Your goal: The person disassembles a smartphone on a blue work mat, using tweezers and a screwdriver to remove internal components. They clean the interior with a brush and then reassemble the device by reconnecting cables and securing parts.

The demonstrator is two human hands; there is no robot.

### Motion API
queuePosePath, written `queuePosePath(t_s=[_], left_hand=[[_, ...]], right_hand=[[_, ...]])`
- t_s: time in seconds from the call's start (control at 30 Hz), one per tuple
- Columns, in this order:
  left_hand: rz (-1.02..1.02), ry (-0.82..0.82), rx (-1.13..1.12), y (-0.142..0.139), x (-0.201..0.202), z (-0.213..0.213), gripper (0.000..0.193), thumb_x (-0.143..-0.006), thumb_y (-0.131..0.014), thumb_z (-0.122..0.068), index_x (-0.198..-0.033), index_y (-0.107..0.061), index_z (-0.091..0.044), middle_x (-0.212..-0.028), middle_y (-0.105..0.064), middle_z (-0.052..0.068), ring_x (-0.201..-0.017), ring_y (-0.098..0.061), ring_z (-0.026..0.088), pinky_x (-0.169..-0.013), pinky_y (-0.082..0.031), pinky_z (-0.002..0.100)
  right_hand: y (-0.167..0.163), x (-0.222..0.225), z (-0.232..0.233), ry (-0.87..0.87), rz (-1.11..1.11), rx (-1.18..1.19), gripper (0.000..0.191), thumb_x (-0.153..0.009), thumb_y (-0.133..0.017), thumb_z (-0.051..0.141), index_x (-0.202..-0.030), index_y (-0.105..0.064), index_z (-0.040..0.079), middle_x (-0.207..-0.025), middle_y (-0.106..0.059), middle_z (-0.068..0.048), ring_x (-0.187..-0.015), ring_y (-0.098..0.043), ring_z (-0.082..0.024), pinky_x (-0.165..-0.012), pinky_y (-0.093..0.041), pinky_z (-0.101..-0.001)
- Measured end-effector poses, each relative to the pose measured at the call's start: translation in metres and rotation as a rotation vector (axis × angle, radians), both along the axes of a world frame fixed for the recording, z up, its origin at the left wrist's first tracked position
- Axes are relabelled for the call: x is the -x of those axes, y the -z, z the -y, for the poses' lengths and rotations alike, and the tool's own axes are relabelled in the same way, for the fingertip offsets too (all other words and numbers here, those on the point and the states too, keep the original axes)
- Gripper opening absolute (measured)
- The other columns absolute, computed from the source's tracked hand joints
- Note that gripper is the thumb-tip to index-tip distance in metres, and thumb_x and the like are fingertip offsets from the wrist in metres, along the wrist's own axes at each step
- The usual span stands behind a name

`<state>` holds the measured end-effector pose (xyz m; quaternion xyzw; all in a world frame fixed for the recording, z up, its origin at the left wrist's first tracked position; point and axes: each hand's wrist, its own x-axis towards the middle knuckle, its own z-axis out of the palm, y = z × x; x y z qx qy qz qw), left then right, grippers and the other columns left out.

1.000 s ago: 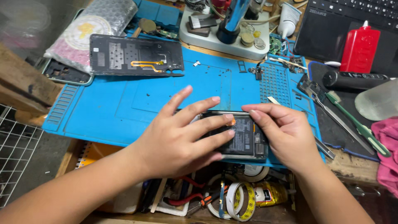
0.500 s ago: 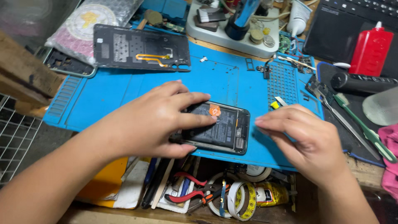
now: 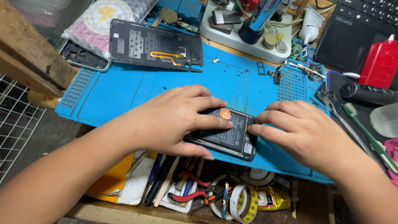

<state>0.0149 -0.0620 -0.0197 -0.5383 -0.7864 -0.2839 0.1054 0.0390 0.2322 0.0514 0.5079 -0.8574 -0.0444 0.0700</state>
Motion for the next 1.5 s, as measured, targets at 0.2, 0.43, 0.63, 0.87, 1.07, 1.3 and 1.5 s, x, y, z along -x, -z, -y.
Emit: queuePosePath(t_s=[0.2, 0.43, 0.63, 0.87, 1.07, 1.3, 1.5], left_hand=[[0.177, 0.043, -0.016, 0.003, 0.006, 0.007, 0.109, -0.073, -0.078, -0.062, -0.161, -0.034, -0.014, -0.132, -0.068, 0.004, -0.119, -0.058, 0.031, -0.108, -0.041, 0.049], [0.696, 0.273, -0.725, -0.005, 0.018, 0.040, 0.107, -0.095, -0.046, -0.084, -0.165, -0.023, -0.007, -0.160, -0.049, 0.011, -0.150, -0.047, 0.020, -0.128, -0.038, 0.036], [0.680, 0.202, -0.806, -0.009, 0.011, 0.043, 0.102, -0.101, -0.028, -0.082, -0.164, -0.025, -0.002, -0.156, -0.051, 0.020, -0.148, -0.048, 0.024, -0.132, -0.036, 0.041], [0.609, 0.100, -0.882, -0.004, 0.012, 0.040, 0.091, -0.109, -0.020, -0.074, -0.158, -0.039, 0.000, -0.152, -0.058, 0.019, -0.147, -0.053, 0.025, -0.134, -0.038, 0.042], [0.618, 0.181, -0.874, 0.008, 0.016, 0.035, 0.064, -0.119, -0.040, -0.055, -0.152, -0.051, -0.002, -0.143, -0.065, 0.013, -0.135, -0.059, 0.020, -0.124, -0.043, 0.035], [0.383, -0.005, -0.351, 0.006, 0.010, 0.020, 0.044, -0.096, -0.068, -0.028, -0.137, -0.065, -0.011, -0.121, -0.074, 0.009, -0.113, -0.070, 0.023, -0.100, -0.055, 0.037], [0.137, 0.096, -0.160, 0.008, 0.011, 0.007, 0.060, -0.081, -0.081, -0.037, -0.131, -0.066, -0.008, -0.130, -0.069, 0.010, -0.121, -0.064, 0.033, -0.102, -0.051, 0.045]], right_hand=[[-0.007, 0.005, 0.007, -0.022, -0.026, -0.145, 0.047, -0.068, -0.063, 0.013, -0.114, -0.072, 0.020, -0.102, -0.066, -0.003, -0.102, -0.064, -0.026, -0.080, -0.050, -0.0412], [-0.011, 0.015, 0.010, -0.008, -0.043, -0.316, 0.054, -0.068, -0.065, 0.017, -0.119, -0.074, 0.032, -0.096, -0.064, 0.003, -0.097, -0.062, -0.022, -0.078, -0.048, -0.0393], [-0.009, 0.028, 0.014, -0.038, 0.050, -0.304, 0.041, -0.070, -0.067, 0.017, -0.108, -0.075, 0.030, -0.095, -0.064, 0.004, -0.096, -0.061, -0.021, -0.078, -0.046, -0.0381], [-0.009, 0.032, 0.028, -0.035, 0.050, -0.408, 0.044, -0.067, -0.067, 0.014, -0.107, -0.075, 0.030, -0.101, -0.062, 0.003, -0.102, -0.059, -0.021, -0.084, -0.046, -0.0397], [-0.012, 0.033, 0.038, -0.032, 0.081, -0.436, 0.049, -0.064, -0.066, 0.010, -0.108, -0.075, 0.031, -0.105, -0.063, 0.004, -0.102, -0.058, -0.021, -0.080, -0.045, -0.0401], [-0.015, 0.029, 0.044, -0.024, 0.082, -0.451, 0.047, -0.067, -0.067, 0.012, -0.109, -0.073, 0.032, -0.105, -0.062, 0.004, -0.101, -0.059, -0.021, -0.078, -0.045, -0.0396], [-0.019, 0.029, 0.048, -0.027, 0.079, -0.539, 0.040, -0.072, -0.065, 0.016, -0.108, -0.067, 0.036, -0.102, -0.059, 0.001, -0.097, -0.058, -0.022, -0.072, -0.045, -0.0401]])
